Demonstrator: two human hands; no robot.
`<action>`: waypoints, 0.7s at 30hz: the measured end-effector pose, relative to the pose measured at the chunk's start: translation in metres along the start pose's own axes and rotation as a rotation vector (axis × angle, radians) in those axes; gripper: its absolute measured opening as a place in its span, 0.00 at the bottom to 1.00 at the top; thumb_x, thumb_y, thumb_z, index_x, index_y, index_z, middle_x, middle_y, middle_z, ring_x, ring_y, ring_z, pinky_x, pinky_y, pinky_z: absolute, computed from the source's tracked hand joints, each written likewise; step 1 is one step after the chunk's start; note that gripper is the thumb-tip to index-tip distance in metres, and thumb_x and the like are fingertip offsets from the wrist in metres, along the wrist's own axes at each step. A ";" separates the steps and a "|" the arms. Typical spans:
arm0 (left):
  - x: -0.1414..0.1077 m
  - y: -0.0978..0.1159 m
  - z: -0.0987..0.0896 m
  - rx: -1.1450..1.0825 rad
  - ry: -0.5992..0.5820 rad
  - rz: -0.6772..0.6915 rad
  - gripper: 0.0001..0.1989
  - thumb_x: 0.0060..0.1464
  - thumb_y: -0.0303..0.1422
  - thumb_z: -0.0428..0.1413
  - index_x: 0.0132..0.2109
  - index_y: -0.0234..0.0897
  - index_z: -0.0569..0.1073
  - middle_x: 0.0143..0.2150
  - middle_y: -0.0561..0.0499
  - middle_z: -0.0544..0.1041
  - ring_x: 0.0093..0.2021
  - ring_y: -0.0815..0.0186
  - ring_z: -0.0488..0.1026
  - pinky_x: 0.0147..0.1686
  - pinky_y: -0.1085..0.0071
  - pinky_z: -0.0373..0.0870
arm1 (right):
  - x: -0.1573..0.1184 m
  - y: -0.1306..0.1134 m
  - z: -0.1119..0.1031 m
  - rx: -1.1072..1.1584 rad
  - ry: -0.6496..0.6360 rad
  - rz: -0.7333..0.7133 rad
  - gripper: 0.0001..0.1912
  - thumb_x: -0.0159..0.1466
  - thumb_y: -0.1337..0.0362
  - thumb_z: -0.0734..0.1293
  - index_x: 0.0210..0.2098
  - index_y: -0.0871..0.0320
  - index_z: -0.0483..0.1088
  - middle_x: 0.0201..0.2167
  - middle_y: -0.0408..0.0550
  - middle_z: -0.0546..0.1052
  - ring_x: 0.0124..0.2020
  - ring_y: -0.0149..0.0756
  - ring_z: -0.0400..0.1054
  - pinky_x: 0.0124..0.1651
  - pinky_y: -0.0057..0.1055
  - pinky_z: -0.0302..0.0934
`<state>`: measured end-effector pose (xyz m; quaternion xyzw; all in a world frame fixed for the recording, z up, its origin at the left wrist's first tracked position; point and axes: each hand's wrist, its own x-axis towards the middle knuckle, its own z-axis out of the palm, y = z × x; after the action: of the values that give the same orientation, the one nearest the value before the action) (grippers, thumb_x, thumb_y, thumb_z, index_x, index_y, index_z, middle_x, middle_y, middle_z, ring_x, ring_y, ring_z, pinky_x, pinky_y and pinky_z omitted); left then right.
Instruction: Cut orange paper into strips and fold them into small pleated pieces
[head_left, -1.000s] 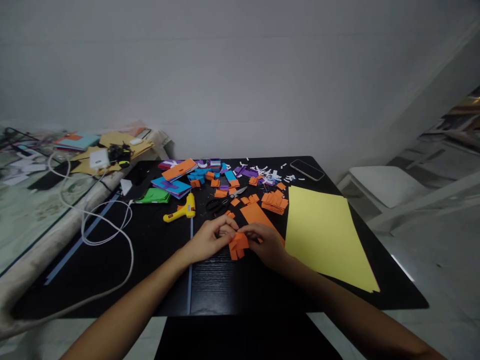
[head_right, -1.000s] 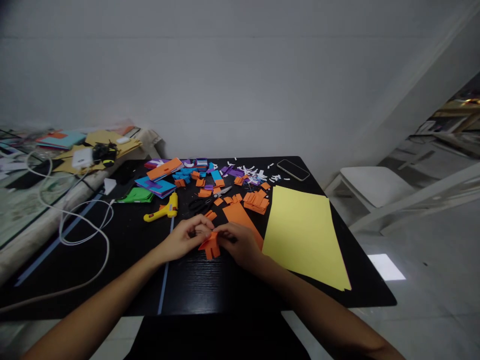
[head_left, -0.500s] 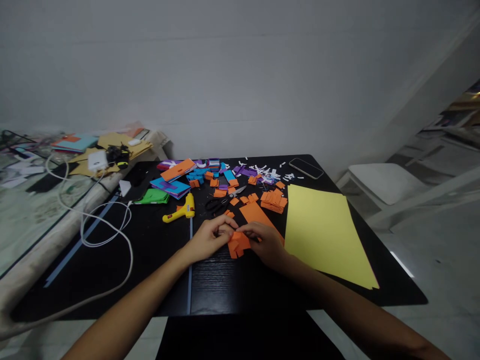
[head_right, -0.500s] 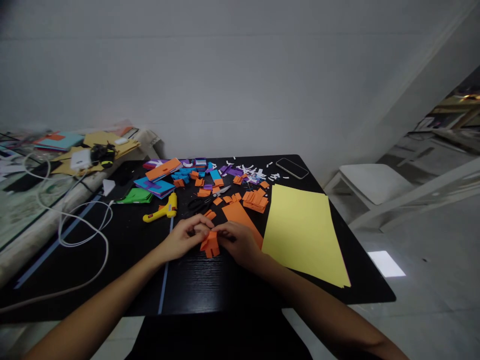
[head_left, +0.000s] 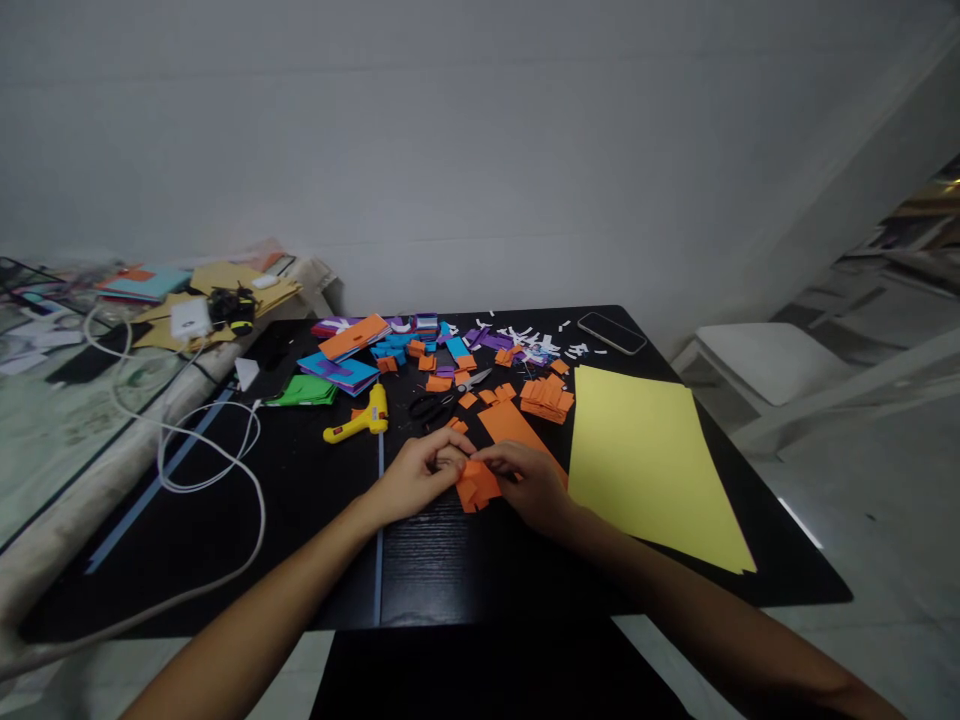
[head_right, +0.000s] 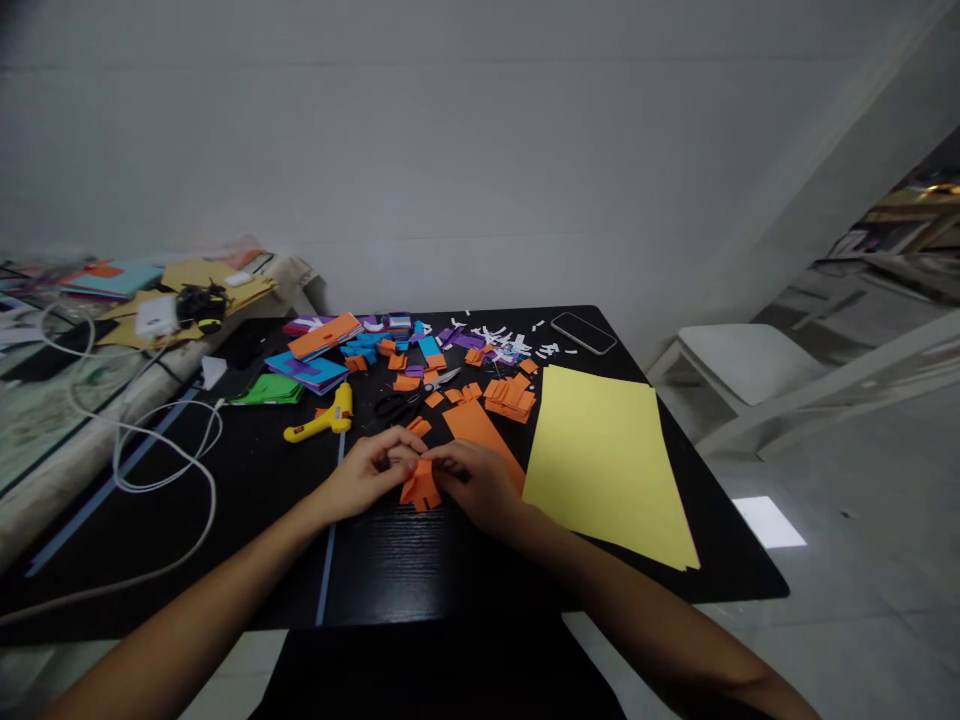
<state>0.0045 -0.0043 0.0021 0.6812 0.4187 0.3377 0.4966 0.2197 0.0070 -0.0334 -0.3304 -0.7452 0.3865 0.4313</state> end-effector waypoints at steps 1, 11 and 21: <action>0.000 0.000 0.000 0.000 0.005 0.000 0.08 0.62 0.31 0.56 0.47 0.34 0.74 0.26 0.58 0.71 0.26 0.73 0.64 0.29 0.76 0.60 | 0.000 0.000 0.000 0.007 0.008 0.008 0.11 0.63 0.69 0.71 0.44 0.52 0.80 0.37 0.47 0.81 0.35 0.36 0.75 0.38 0.31 0.70; 0.001 0.001 0.001 0.038 0.026 0.024 0.12 0.62 0.39 0.59 0.48 0.36 0.74 0.29 0.55 0.75 0.28 0.70 0.71 0.30 0.75 0.65 | 0.002 -0.002 0.000 0.329 0.034 0.268 0.12 0.59 0.58 0.76 0.41 0.53 0.79 0.37 0.46 0.83 0.37 0.37 0.79 0.43 0.35 0.73; -0.001 0.001 0.004 0.242 0.142 0.077 0.07 0.67 0.36 0.55 0.46 0.38 0.73 0.35 0.53 0.82 0.34 0.66 0.79 0.36 0.73 0.70 | 0.011 -0.013 -0.007 0.669 0.003 0.649 0.21 0.51 0.53 0.82 0.40 0.55 0.79 0.40 0.45 0.82 0.43 0.39 0.77 0.52 0.38 0.70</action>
<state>0.0080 -0.0075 0.0020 0.7260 0.4641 0.3509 0.3666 0.2197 0.0116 -0.0152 -0.3896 -0.4372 0.7202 0.3720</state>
